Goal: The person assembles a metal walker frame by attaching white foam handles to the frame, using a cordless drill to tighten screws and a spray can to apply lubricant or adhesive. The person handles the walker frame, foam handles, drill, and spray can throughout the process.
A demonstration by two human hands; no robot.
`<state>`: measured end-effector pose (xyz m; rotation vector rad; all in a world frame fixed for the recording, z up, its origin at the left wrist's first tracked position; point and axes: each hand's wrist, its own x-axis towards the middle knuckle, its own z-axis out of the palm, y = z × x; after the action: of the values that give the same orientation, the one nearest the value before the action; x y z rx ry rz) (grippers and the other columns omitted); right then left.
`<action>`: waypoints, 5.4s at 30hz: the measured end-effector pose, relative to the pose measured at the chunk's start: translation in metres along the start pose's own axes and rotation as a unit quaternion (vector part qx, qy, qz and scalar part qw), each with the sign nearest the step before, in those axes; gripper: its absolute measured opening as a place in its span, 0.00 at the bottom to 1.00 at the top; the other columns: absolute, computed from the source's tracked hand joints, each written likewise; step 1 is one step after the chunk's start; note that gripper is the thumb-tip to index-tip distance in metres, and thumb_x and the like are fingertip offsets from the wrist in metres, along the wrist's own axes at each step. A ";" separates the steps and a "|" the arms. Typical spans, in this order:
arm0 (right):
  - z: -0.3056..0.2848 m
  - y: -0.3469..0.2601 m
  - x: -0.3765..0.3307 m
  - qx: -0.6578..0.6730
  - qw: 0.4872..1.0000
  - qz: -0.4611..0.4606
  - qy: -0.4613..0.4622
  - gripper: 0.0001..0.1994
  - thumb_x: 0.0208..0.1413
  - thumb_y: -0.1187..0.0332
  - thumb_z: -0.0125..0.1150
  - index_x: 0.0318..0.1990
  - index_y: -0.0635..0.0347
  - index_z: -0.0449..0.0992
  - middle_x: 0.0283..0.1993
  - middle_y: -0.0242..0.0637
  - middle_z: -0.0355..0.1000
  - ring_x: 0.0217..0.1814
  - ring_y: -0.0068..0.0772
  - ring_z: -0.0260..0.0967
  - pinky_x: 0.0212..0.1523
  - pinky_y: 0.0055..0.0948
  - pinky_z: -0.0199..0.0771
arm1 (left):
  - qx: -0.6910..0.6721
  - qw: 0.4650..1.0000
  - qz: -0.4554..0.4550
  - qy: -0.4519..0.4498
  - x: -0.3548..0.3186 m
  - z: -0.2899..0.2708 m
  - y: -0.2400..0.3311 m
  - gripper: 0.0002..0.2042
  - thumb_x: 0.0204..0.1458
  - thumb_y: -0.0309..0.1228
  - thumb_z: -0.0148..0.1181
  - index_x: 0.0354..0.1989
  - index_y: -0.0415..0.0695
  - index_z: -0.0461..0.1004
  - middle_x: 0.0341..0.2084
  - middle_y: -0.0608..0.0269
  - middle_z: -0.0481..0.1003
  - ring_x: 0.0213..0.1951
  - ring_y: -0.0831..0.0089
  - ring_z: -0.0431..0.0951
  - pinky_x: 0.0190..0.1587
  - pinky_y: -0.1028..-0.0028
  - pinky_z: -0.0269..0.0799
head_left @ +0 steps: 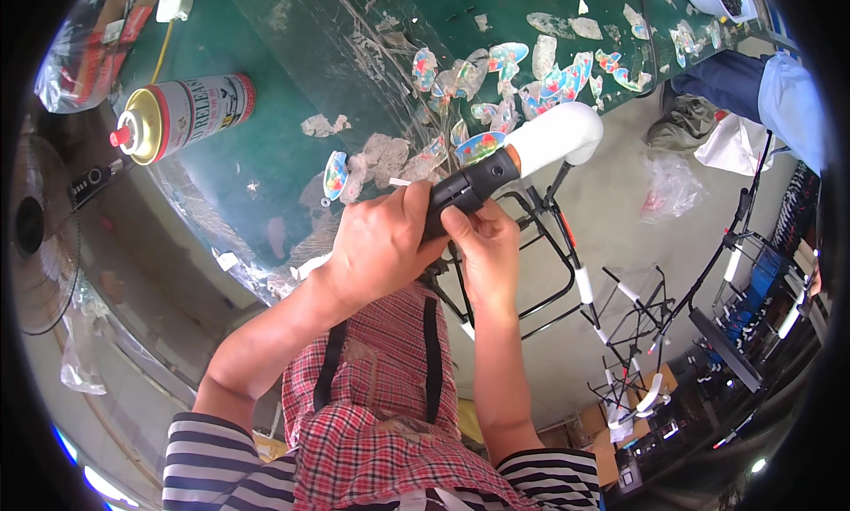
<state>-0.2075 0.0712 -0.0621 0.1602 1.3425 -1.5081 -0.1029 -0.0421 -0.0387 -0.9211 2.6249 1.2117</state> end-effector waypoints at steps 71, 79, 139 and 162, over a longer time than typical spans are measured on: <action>0.001 0.061 0.044 0.418 0.869 -0.085 -0.248 0.23 0.51 0.66 0.71 0.52 0.67 0.72 0.43 0.33 0.73 0.47 0.23 0.68 0.51 0.26 0.67 | 0.037 0.992 -0.123 0.009 0.004 0.018 0.020 0.16 0.41 0.25 0.63 0.40 0.34 0.74 0.30 0.65 0.76 0.32 0.80 0.74 0.36 0.76 0.71; 0.008 0.068 0.046 0.399 0.881 -0.120 -0.226 0.20 0.46 0.66 0.72 0.42 0.70 0.74 0.31 0.35 0.73 0.33 0.22 0.70 0.34 0.25 0.71 | -0.062 0.980 -0.187 -0.010 0.004 0.008 0.014 0.23 0.38 0.26 0.66 0.45 0.37 0.70 0.35 0.66 0.73 0.35 0.79 0.74 0.37 0.78 0.71; 0.024 0.036 0.031 0.277 0.954 -0.039 -0.111 0.09 0.57 0.66 0.58 0.41 0.54 0.66 0.31 0.29 0.63 0.34 0.28 0.63 0.47 0.38 0.67 | -0.062 0.993 -0.025 0.101 -0.034 0.003 -0.013 0.22 0.37 0.35 0.71 0.39 0.39 0.70 0.26 0.57 0.72 0.25 0.56 0.76 0.27 0.63 0.73; -0.017 0.055 0.039 0.226 0.947 -0.044 -0.224 0.37 0.44 0.45 0.71 0.56 0.57 0.64 0.50 0.36 0.71 0.56 0.39 0.69 0.74 0.49 0.44 | -0.065 0.996 -0.045 0.050 -0.019 -0.004 -0.008 0.21 0.39 0.38 0.70 0.37 0.37 0.71 0.23 0.54 0.73 0.23 0.55 0.76 0.27 0.62 0.73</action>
<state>-0.1916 0.0724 -0.1299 0.0395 0.6393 -1.7825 -0.0822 -0.0399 -0.0350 -1.1364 2.5726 1.3608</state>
